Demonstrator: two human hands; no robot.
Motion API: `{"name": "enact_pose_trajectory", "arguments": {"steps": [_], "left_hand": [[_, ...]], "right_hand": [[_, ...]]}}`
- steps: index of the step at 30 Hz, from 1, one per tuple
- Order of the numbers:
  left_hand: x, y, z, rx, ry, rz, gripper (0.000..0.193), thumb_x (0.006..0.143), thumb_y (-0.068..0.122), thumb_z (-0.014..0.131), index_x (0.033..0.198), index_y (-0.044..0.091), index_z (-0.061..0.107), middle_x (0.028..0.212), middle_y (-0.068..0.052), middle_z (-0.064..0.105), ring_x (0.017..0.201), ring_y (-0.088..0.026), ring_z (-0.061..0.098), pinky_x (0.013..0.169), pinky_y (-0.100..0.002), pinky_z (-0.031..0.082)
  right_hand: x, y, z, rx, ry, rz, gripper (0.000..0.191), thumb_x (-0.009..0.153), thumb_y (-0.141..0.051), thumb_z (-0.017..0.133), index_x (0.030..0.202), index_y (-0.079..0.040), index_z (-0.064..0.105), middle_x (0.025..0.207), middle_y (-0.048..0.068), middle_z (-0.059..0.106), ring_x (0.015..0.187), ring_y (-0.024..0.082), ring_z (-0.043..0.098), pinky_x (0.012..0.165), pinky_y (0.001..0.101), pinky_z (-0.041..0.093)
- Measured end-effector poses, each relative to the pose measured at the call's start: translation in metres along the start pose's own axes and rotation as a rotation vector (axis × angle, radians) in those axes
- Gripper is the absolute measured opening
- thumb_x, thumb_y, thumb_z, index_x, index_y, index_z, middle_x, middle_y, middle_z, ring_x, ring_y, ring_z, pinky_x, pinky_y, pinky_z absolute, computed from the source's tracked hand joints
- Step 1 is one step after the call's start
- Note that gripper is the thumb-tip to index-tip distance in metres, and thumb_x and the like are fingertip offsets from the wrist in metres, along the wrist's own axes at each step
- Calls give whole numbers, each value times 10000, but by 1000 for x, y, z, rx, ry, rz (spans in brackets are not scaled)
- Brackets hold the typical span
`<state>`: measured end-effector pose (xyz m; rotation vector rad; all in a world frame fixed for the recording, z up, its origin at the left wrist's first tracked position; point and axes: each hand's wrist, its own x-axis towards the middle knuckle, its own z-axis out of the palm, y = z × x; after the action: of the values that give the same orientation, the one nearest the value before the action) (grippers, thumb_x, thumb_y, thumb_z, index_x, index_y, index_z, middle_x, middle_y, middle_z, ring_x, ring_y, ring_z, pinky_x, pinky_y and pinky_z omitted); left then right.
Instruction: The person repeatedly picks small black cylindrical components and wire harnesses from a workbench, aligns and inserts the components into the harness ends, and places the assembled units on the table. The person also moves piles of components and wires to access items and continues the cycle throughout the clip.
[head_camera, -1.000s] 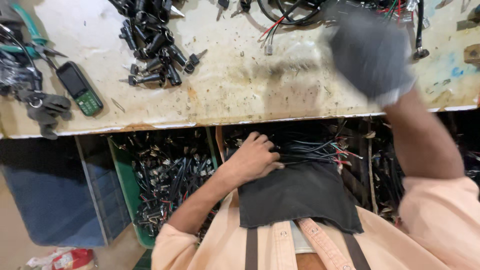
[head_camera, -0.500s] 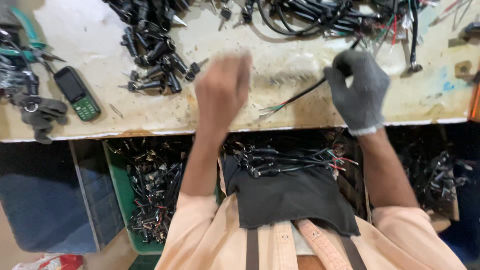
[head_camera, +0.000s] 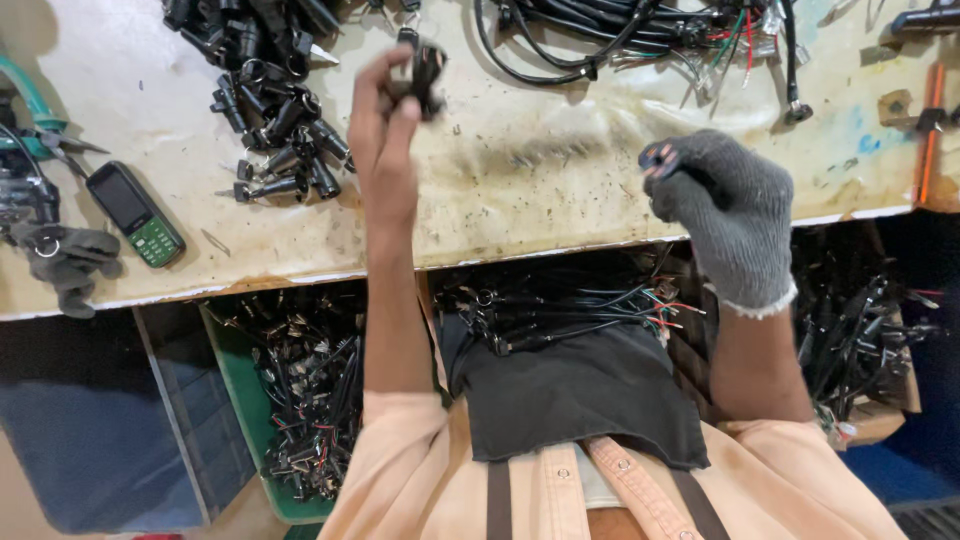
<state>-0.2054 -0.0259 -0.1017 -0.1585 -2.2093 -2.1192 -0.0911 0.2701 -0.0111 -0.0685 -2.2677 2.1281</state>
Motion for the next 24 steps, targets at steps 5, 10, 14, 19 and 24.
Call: {"name": "enact_pose_trajectory", "arguments": {"steps": [5,10,14,19,24], "left_hand": [[-79,44,19,-570,-177,-345,383,975,203,620,1315,26,600,854,-65,645,698,-159,638,596,-347,572],[-116,56,35,-93,-275,-192,352,1026,199,727,1332,34,669,885,-54,597,847,-120,539,784,-274,465],[-119,60,22,-289,-419,-255,388,1065,256,649,1407,77,612,1022,-19,634,908,-88,598,858,-243,499],[-123,65,19,-90,-469,-54,372,1073,242,654,1401,77,597,1143,-67,722,987,-106,671,944,-249,521],[-130,67,31,-8,-469,-188,328,1040,150,678,1357,78,632,922,-54,717,805,-164,696,782,-270,557]], "right_hand": [[-6,-11,18,-293,-76,-54,149,1021,46,649,1144,48,734,910,90,710,761,104,621,699,232,495],[-12,-15,34,-432,-99,-89,155,947,22,697,1101,24,709,1022,114,733,890,116,688,773,250,537],[-13,-22,39,-383,-197,167,165,905,-24,738,1069,-14,730,914,81,746,786,116,662,700,263,524],[-23,-35,44,-782,-146,-354,111,961,-94,802,1031,-73,718,957,65,712,800,246,671,716,366,517],[-21,-35,50,-1207,-455,-619,313,745,-140,695,1045,-56,725,786,66,684,633,299,613,588,497,441]]}}
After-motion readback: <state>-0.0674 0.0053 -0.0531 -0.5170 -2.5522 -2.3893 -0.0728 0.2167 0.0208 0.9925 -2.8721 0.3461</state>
